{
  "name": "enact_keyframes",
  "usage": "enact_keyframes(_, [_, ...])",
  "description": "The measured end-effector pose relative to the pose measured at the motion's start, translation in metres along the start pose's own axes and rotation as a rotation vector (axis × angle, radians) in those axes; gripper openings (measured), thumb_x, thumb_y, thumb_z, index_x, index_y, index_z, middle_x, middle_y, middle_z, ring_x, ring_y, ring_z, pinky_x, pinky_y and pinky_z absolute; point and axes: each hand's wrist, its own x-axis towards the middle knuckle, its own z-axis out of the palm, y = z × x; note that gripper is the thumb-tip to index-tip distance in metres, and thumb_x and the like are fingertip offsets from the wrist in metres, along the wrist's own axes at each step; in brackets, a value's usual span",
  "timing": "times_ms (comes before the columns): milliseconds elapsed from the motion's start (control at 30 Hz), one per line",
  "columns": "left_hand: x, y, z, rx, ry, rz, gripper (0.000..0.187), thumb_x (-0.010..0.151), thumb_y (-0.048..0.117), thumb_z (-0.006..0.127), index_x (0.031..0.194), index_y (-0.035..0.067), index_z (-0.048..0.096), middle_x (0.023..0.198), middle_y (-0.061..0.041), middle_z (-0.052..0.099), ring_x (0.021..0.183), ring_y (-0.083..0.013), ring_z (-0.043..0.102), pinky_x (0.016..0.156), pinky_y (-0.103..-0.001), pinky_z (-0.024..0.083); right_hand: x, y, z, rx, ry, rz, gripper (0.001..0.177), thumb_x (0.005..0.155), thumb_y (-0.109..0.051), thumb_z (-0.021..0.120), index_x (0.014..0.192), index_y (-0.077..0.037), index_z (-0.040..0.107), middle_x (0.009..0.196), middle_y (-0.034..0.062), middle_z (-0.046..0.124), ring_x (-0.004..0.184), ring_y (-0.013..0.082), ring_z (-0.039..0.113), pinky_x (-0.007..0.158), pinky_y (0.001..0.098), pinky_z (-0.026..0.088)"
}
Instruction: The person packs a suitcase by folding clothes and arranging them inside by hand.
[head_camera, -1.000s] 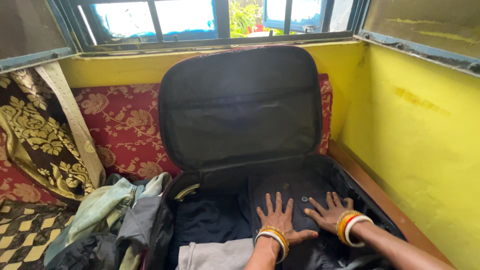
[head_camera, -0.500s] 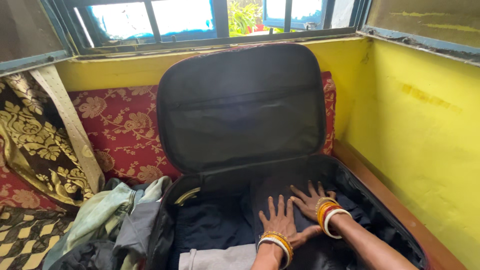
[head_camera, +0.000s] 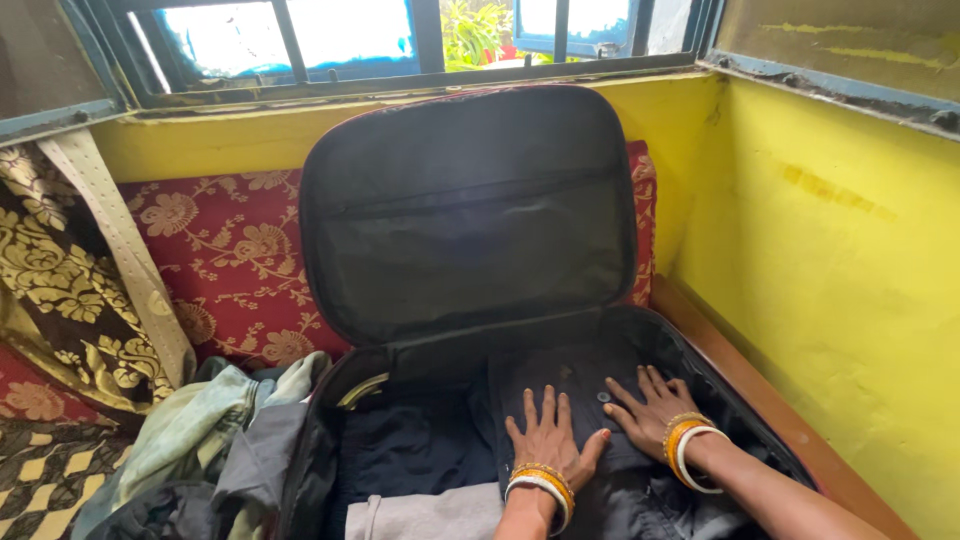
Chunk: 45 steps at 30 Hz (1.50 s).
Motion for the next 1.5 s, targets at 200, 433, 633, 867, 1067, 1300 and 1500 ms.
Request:
enact_keyframes(200, [0.009,0.001,0.024,0.19,0.312,0.2,0.084,0.099,0.061,0.043,0.153,-0.003,0.037,0.163,-0.025,0.027,0.153,-0.0447,0.014,0.116,-0.071,0.009,0.004,-0.003,0.0,-0.018,-0.012,0.022,0.067,0.103,-0.06,0.019,0.165,-0.033,0.014,0.168,0.0238,0.013,0.158,0.0368,0.009,0.123,0.0521,0.016])
enact_keyframes(433, [0.003,0.014,0.009,0.031,0.073,0.116,0.086,0.097,0.065,0.04,0.153,0.0,0.037,0.165,-0.018,0.029,0.157,-0.0396,0.013,0.118,-0.07,0.009,0.007,-0.001,0.004,-0.035,-0.002,0.022,0.067,0.103,-0.059,0.021,0.165,-0.033,0.014,0.168,0.0246,0.012,0.158,0.0376,0.009,0.122,0.0534,0.017])
enact_keyframes(633, [-0.01,0.027,-0.018,0.044,-0.034,-0.154,0.107,0.088,0.078,0.047,0.16,0.003,0.021,0.171,-0.016,0.004,0.156,-0.0427,-0.009,0.119,-0.071,0.003,0.007,0.0,0.006,-0.009,0.026,0.02,0.067,0.103,-0.059,0.023,0.164,-0.034,0.016,0.167,0.0251,0.014,0.157,0.0379,0.011,0.12,0.0536,0.019])
enact_keyframes(867, [0.004,0.009,-0.005,0.005,-0.049,-0.147,0.092,0.094,0.07,0.042,0.161,0.01,0.023,0.173,-0.012,0.002,0.158,-0.0386,-0.007,0.12,-0.071,0.01,0.011,-0.007,0.006,0.03,0.025,0.074,0.064,0.103,-0.055,0.023,0.163,-0.032,0.023,0.167,0.0247,0.017,0.157,0.0376,0.015,0.119,0.0528,0.021])
enact_keyframes(1067, [0.021,-0.017,0.011,-0.09,-0.045,-0.172,0.081,0.096,0.059,0.044,0.162,0.016,0.023,0.174,0.002,0.007,0.16,-0.024,-0.002,0.123,-0.063,0.015,0.005,-0.031,0.003,0.078,0.221,0.013,0.067,0.099,-0.057,0.029,0.157,-0.024,0.035,0.166,0.0229,0.022,0.155,0.0353,0.022,0.116,0.0544,0.025])
enact_keyframes(1300, [0.023,-0.034,0.015,-0.14,-0.011,-0.295,0.07,0.103,0.042,0.038,0.164,0.019,0.014,0.174,0.003,0.002,0.16,-0.0229,-0.002,0.124,-0.059,0.017,0.0,-0.075,-0.004,0.32,0.104,-0.195,0.064,0.099,-0.052,0.021,0.16,-0.032,0.03,0.169,0.0107,0.02,0.156,0.031,0.021,0.117,0.0604,0.019])
enact_keyframes(1500, [0.029,-0.041,0.025,-0.154,0.034,-0.321,0.07,0.104,0.044,0.037,0.164,0.016,0.014,0.174,-0.003,0.002,0.16,-0.0247,0.0,0.123,-0.058,0.021,0.003,-0.077,-0.002,0.293,0.072,-0.179,0.065,0.099,-0.056,0.021,0.161,-0.038,0.025,0.17,0.0103,0.014,0.156,0.0306,0.018,0.117,0.0577,0.019])
